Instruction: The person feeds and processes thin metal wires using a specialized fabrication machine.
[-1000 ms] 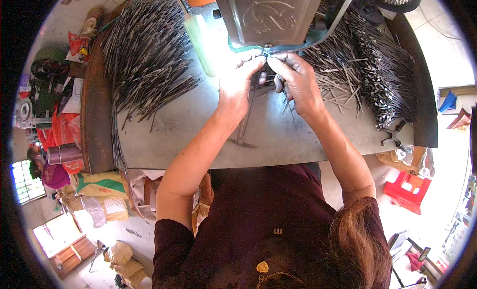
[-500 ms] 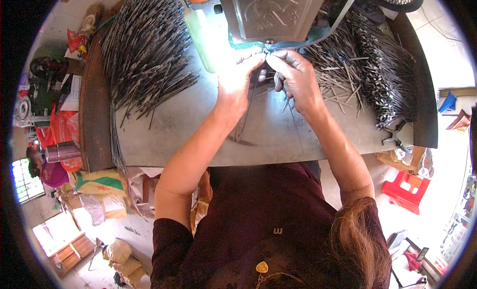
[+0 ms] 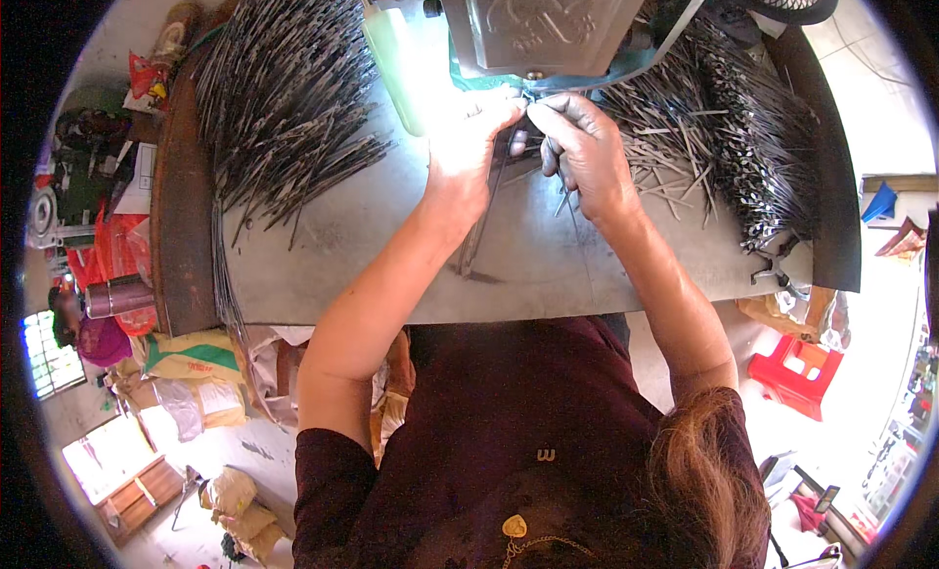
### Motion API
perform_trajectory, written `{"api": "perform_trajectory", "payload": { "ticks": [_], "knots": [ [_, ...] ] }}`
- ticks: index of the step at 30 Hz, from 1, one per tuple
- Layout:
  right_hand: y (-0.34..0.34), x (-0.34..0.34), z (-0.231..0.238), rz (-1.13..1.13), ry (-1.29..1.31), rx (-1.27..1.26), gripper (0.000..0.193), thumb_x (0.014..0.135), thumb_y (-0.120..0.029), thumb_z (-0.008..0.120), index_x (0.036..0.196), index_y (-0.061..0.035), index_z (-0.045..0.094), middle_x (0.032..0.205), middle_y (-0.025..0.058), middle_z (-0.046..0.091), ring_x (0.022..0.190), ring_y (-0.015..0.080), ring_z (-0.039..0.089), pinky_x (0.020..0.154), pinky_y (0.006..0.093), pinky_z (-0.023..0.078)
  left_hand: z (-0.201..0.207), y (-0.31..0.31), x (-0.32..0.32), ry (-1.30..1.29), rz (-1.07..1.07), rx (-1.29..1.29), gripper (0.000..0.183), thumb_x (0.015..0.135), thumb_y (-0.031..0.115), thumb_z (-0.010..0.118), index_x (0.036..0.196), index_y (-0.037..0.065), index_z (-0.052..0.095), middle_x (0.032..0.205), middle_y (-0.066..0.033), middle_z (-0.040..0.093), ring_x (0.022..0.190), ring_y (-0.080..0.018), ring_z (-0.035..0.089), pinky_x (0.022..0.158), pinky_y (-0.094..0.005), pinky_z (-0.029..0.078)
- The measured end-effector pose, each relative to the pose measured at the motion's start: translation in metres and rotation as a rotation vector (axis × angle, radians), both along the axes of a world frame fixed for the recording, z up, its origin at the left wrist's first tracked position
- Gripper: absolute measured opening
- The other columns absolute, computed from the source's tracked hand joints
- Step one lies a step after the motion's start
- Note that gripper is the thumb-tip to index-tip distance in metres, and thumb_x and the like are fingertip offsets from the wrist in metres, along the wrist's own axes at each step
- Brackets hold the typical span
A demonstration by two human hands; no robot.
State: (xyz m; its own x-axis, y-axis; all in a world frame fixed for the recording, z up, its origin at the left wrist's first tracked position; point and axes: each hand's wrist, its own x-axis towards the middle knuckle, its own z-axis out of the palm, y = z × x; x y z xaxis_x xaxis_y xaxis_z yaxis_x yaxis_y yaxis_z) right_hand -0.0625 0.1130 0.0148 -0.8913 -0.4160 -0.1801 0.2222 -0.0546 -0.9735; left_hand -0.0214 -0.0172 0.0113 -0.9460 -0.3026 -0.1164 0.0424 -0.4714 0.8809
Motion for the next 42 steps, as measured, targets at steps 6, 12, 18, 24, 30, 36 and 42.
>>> {"api": "perform_trajectory", "payload": {
  "ticks": [6,12,18,24,30,36,42],
  "knots": [
    [0.004,-0.009,0.005,0.06,0.109,0.168,0.02,0.09,-0.023,0.06,0.094,-0.0036,0.063,0.064,-0.0008,0.056,0.046,0.0046,0.047,0.038,0.0201,0.031,0.002,-0.004,0.001,-0.019,-0.027,-0.004,0.01,0.084,0.008,0.059,0.078,0.002,0.064,0.071,-0.0025,0.06,0.059,-0.0089,0.052,0.055,-0.0244,0.041],
    [0.014,-0.026,0.01,0.182,0.282,0.344,0.023,0.09,-0.024,0.059,0.096,-0.0022,0.064,0.061,-0.0011,0.054,0.047,0.0044,0.047,0.039,0.0214,0.034,-0.005,-0.004,0.0,-0.094,-0.025,-0.099,0.013,0.08,0.006,0.067,0.092,0.003,0.063,0.081,-0.0033,0.063,0.068,-0.0111,0.058,0.058,-0.0243,0.048],
    [0.017,-0.01,0.004,0.176,0.014,0.221,0.027,0.091,-0.031,0.059,0.097,-0.0047,0.063,0.056,-0.0017,0.052,0.042,0.0041,0.044,0.036,0.0197,0.028,0.0,0.006,0.014,-0.122,0.04,-0.235,0.012,0.083,0.011,0.064,0.089,0.001,0.062,0.076,-0.0039,0.061,0.065,-0.012,0.057,0.061,-0.0266,0.047],
    [0.021,0.002,-0.001,0.13,-0.043,0.033,0.025,0.092,-0.028,0.058,0.1,-0.0046,0.059,0.072,-0.0003,0.059,0.045,0.0044,0.044,0.035,0.0184,0.028,-0.009,0.01,0.02,-0.063,0.044,-0.169,0.016,0.084,0.016,0.064,0.092,0.002,0.062,0.08,-0.0023,0.061,0.069,-0.01,0.056,0.064,-0.0245,0.045],
    [0.024,0.011,0.009,0.129,-0.007,0.113,0.023,0.093,-0.028,0.056,0.097,-0.0053,0.059,0.076,0.0002,0.06,0.047,0.0042,0.046,0.036,0.0182,0.03,-0.004,0.009,0.018,-0.045,-0.019,-0.181,0.015,0.083,0.016,0.066,0.09,0.003,0.062,0.079,-0.0019,0.06,0.069,-0.0091,0.055,0.063,-0.0238,0.044],
    [0.023,-0.001,0.012,0.203,-0.013,0.104,0.022,0.094,-0.026,0.054,0.098,-0.005,0.06,0.08,-0.0004,0.061,0.048,0.0028,0.046,0.036,0.0169,0.029,-0.012,0.002,0.017,-0.001,0.047,-0.106,0.013,0.082,0.014,0.068,0.083,0.004,0.06,0.073,-0.0014,0.058,0.065,-0.0091,0.054,0.059,-0.0241,0.043],
    [0.019,-0.005,-0.001,0.198,0.033,0.103,0.022,0.094,-0.024,0.054,0.101,-0.0042,0.06,0.081,-0.0002,0.062,0.049,0.002,0.046,0.036,0.0167,0.03,-0.005,0.001,0.011,0.014,-0.012,-0.225,0.012,0.083,0.011,0.067,0.082,0.003,0.059,0.072,-0.002,0.058,0.065,-0.0092,0.055,0.059,-0.0241,0.045]
  ]
}}
